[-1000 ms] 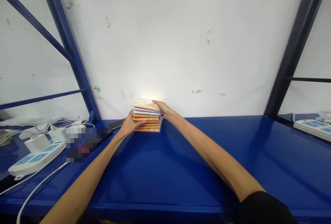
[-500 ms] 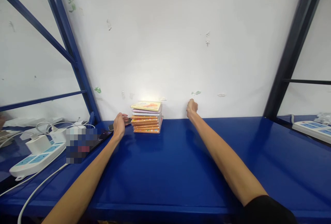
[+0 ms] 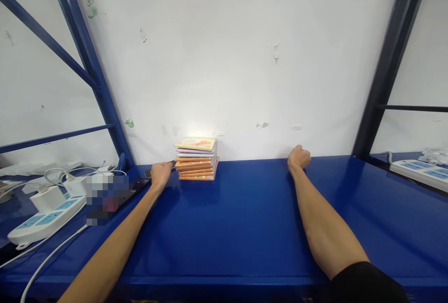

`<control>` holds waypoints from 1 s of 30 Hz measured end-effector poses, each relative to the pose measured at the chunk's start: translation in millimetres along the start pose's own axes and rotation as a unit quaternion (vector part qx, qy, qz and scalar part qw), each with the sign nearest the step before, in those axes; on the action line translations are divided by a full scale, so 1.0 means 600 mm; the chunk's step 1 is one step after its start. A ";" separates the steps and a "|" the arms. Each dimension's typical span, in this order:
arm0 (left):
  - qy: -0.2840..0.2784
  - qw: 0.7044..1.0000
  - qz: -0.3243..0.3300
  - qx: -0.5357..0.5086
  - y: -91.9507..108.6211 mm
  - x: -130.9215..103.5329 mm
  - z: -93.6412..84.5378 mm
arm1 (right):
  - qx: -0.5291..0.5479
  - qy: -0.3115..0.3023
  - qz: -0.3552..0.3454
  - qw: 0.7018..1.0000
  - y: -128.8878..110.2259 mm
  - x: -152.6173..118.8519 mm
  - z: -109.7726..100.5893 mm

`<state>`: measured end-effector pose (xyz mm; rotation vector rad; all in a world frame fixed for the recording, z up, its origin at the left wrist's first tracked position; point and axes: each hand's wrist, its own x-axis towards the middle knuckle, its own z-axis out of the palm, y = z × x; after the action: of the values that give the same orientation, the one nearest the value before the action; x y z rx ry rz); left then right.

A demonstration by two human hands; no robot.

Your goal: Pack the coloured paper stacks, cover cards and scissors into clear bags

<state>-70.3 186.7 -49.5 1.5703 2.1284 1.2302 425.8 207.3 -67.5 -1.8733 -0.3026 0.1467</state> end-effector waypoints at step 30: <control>-0.049 0.956 0.121 0.264 -0.018 -0.001 -0.012 | -0.019 -0.008 -0.030 0.999 0.003 0.003 0.012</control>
<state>-81.8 182.1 -53.1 2.1047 2.3797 0.6363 425.8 213.7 -71.3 -1.8986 -0.3738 0.1166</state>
